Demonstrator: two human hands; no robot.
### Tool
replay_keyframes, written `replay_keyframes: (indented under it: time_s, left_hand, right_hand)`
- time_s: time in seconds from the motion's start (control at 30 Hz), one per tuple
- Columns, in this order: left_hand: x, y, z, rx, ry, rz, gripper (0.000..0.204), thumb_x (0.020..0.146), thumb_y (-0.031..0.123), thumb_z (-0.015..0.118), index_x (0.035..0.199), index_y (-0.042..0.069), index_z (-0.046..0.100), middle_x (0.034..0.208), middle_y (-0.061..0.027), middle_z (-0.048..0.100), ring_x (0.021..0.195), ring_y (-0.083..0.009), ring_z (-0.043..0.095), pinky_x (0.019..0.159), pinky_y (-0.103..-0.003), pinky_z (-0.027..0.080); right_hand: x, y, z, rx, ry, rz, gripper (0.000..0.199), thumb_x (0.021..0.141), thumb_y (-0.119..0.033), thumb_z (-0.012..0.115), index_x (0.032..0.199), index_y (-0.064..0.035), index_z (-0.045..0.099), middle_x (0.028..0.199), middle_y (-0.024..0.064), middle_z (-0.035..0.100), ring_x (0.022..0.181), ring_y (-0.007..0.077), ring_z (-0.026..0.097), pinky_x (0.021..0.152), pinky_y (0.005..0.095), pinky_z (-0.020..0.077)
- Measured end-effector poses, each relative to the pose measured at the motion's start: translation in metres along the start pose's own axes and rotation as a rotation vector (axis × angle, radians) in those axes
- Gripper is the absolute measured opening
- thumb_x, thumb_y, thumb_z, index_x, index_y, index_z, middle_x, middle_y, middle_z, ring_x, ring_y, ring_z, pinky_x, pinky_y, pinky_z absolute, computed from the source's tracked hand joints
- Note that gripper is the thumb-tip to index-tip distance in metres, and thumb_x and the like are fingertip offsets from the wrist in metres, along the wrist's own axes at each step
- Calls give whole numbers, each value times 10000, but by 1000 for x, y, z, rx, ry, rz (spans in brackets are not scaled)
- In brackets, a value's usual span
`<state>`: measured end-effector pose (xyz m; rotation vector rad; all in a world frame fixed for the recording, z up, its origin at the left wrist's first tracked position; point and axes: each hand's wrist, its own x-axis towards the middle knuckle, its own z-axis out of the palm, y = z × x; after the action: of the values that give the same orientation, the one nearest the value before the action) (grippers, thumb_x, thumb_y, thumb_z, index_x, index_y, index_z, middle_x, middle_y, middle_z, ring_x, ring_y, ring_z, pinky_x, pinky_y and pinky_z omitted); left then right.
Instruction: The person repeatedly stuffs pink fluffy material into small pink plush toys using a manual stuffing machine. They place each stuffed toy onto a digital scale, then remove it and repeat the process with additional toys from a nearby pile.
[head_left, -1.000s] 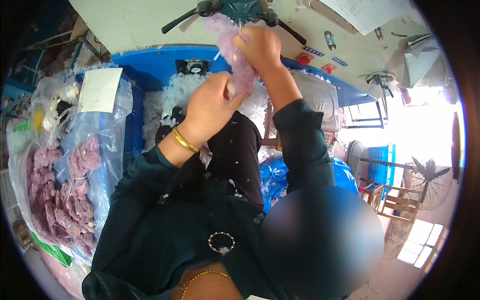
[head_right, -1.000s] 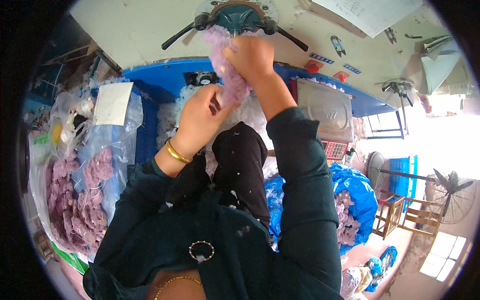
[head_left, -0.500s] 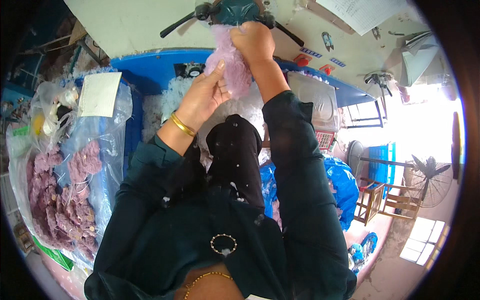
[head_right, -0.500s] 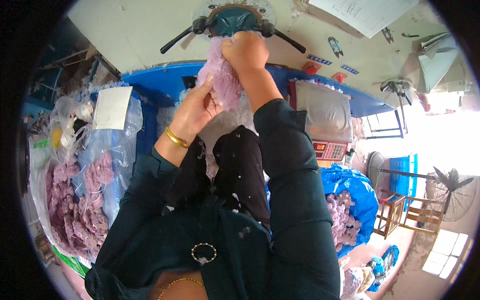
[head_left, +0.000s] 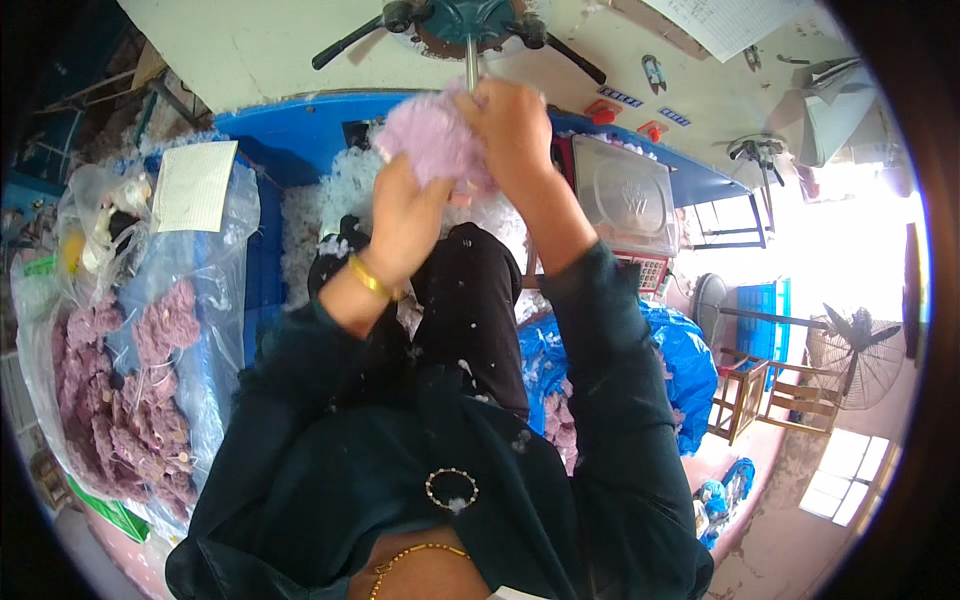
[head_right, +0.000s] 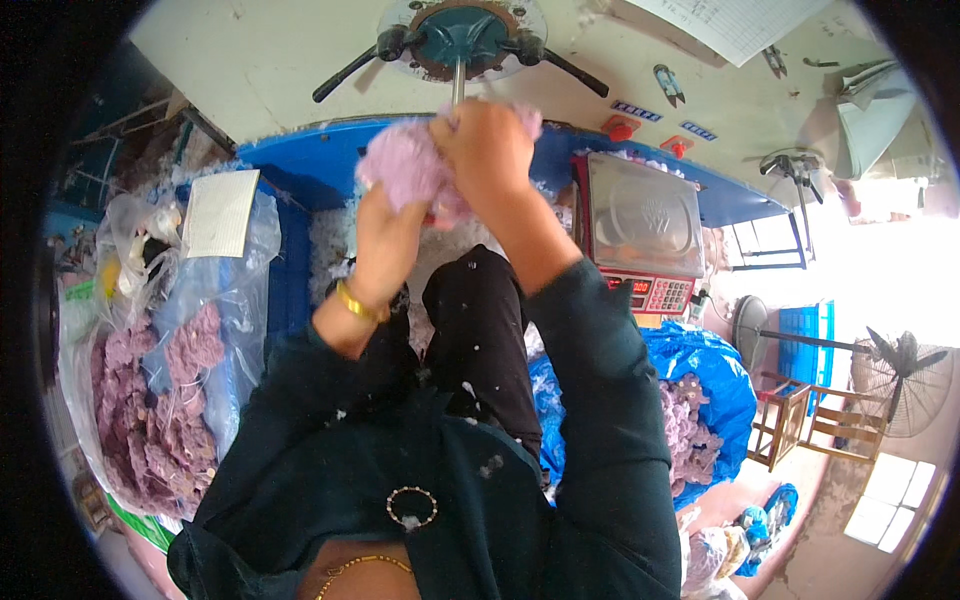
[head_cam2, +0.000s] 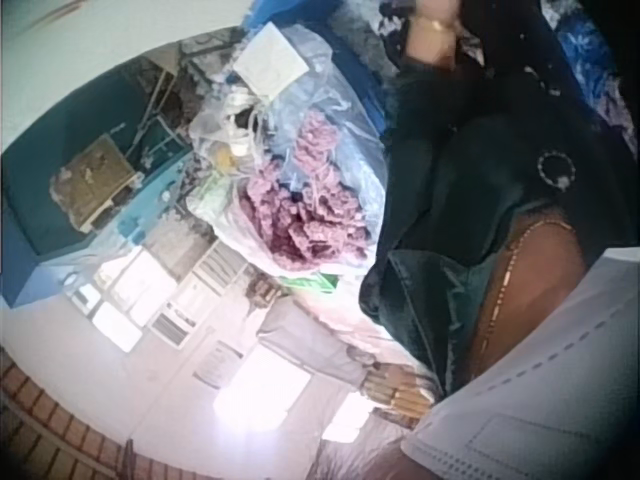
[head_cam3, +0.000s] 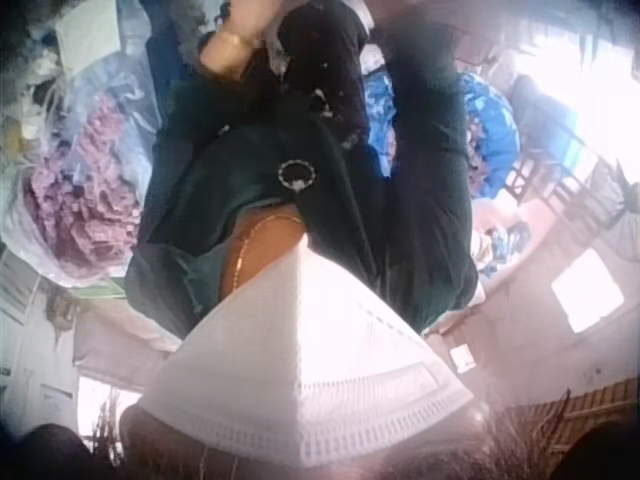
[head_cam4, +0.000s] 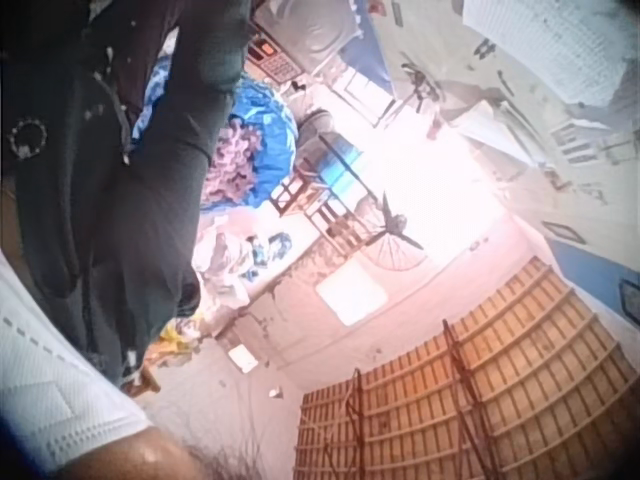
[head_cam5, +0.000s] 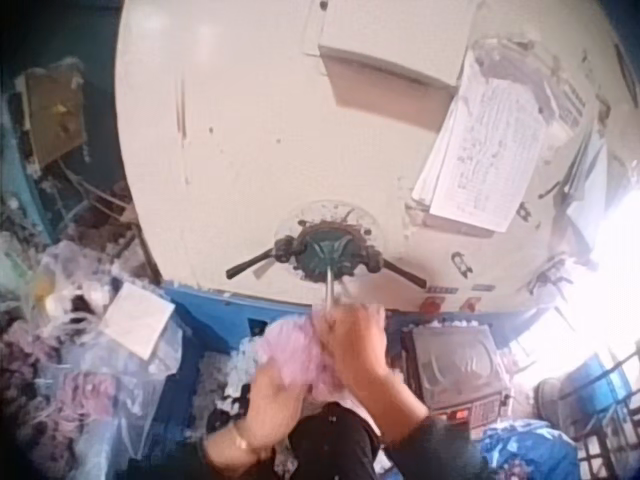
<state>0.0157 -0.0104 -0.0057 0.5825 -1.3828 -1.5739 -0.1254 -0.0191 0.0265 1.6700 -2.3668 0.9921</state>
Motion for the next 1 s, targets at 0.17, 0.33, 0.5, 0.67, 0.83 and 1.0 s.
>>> replay_keyframes:
  time_s: [0.17,0.33,0.5,0.67,0.83,1.0]
  left_hand:
    - [27,-21,-8,-32,-36,-116,276,820,1,548,1092,-21,583,944,-56,641,744,-134,609,651,-266,498]
    - [-12,-25,-24,-776,-267,-402,342,909,125,492,1228,1,503,1154,-100,609,1058,-191,591,956,-327,439]
    - [-13,-11,-27,-909,-332,-490,327,969,240,450,1190,12,530,1096,-95,624,994,-203,615,917,-345,463]
    - [-7,-11,-10,-385,-131,-338,179,805,88,705,931,27,594,890,-28,628,808,-111,611,716,-277,497]
    - [30,-42,-6,219,-94,-16,257,731,115,759,818,17,538,692,-39,496,637,-108,443,576,-269,393]
    - [4,-35,-9,54,-169,-117,229,759,69,709,942,6,587,886,-29,602,803,-99,547,725,-264,459]
  right_hand:
    - [26,-1,10,114,-89,92,347,753,-375,605,681,-36,605,720,182,611,689,380,589,606,443,464]
    - [-13,0,-1,209,-2,1,246,706,-271,660,650,-42,594,630,165,566,590,351,563,544,406,443]
    - [-21,7,-3,539,-11,-115,176,648,-73,672,595,-11,515,572,137,469,498,263,448,484,322,376]
    - [-19,19,5,531,18,-208,193,633,-61,647,581,-12,468,566,143,438,486,276,433,470,349,356]
    - [17,32,26,458,118,-269,202,636,-80,639,573,-16,459,558,154,436,481,291,430,461,353,354]
    - [-7,26,8,436,56,-294,188,642,-87,635,564,-26,474,556,149,451,487,303,466,455,363,359]
